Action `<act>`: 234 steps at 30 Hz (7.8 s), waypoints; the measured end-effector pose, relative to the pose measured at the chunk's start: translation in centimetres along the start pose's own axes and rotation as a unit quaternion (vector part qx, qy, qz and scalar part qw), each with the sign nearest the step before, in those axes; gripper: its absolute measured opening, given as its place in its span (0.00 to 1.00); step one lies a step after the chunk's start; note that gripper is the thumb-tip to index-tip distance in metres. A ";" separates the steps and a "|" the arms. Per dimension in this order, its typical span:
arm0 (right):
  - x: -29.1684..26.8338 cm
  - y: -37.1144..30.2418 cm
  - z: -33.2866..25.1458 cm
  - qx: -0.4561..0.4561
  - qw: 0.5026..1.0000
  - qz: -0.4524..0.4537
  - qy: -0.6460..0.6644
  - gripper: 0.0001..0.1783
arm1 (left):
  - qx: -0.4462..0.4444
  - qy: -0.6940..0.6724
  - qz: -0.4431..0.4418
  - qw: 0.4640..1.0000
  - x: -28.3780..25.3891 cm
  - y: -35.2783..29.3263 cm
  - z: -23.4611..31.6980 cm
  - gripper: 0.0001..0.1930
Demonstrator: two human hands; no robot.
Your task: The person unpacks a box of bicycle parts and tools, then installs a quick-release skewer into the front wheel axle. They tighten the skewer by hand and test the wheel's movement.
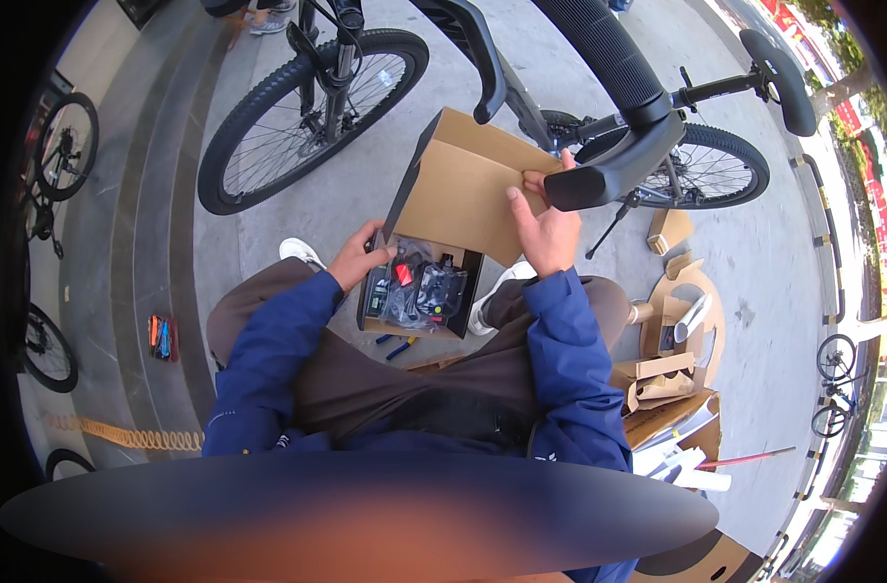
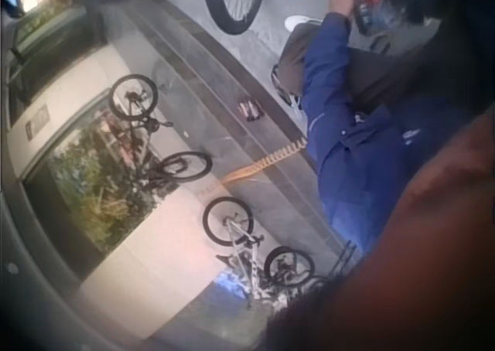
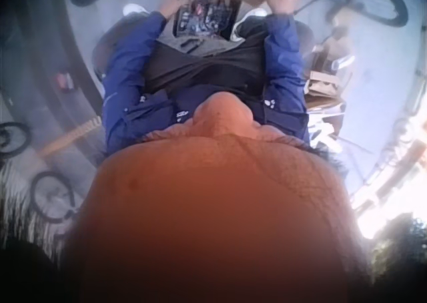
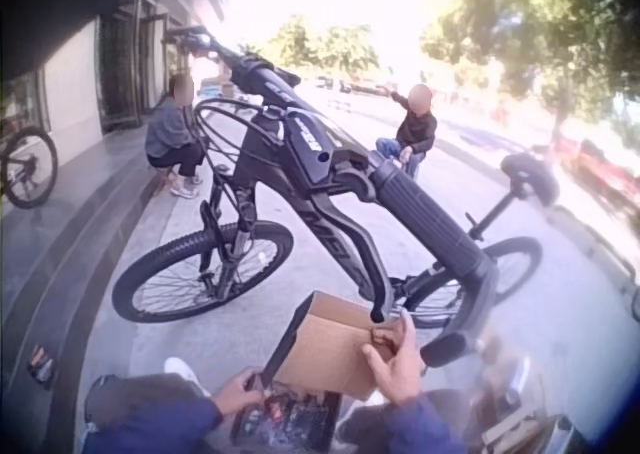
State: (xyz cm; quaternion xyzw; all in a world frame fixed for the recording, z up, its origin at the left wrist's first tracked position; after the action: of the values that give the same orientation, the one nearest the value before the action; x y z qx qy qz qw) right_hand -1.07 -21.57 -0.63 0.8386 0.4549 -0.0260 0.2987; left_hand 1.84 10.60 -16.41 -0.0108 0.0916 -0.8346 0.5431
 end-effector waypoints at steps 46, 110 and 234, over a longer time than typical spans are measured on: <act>11.2 -12.0 -3.2 -0.104 0.924 -0.363 -0.057 0.53 | -0.037 -0.179 0.107 0.977 -1.3 -1.0 0.7 0.23; -17.3 -2.5 5.5 0.069 0.917 0.108 0.378 0.47 | -0.010 -0.302 0.079 0.950 -2.3 -1.7 7.5 0.22; 1.7 -10.7 6.9 0.167 0.913 -0.371 0.042 0.31 | 0.012 0.206 0.015 0.978 -0.9 -1.2 7.2 0.19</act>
State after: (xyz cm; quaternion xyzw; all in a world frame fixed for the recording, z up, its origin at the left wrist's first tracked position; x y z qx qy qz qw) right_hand -6.88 -19.54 -11.94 0.6473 0.7345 -0.1753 0.1042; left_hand 1.95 10.84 -9.12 0.1689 0.1915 -0.8117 0.5254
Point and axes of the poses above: each hand's wrist, its own y-axis towards the middle knuckle, its own x-axis out of the palm, z = x × y, the point moved 6 cm from there along y, towards the middle knuckle, and after that the axes turned 4 degrees about z, right-handed, at the moved point
